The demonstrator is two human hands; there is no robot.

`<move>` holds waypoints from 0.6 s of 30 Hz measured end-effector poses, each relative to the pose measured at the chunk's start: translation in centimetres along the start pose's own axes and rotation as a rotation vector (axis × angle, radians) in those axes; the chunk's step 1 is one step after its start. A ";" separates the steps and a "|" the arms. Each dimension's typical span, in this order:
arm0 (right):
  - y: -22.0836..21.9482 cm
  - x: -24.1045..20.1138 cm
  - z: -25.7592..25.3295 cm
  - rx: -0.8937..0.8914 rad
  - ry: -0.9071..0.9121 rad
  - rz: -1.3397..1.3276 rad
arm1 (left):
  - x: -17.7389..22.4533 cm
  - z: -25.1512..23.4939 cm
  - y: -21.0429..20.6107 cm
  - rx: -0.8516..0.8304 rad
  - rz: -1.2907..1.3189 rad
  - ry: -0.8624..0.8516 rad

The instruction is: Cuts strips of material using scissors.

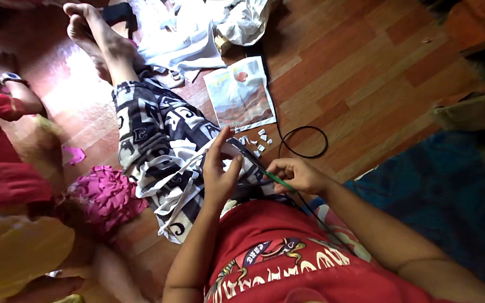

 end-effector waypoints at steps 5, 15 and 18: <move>-0.1 -0.3 0.1 -0.005 0.000 0.014 | -0.1 0.1 -0.1 -0.016 0.070 0.048; -0.3 -0.2 -0.2 -0.036 0.025 -0.010 | -0.3 0.4 -0.4 -0.033 0.115 0.133; -0.4 -0.3 -0.3 -0.037 0.034 -0.010 | -0.3 0.5 -0.6 -0.045 0.140 0.129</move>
Point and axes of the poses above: each hand's wrist, its own z-axis away from the middle knuckle, its own y-axis out of the back of the hand, x = y × z, the point moved 8 cm from there along -z, towards the middle knuckle, and after that the axes turned 9 degrees about x, right-handed, at the moved point
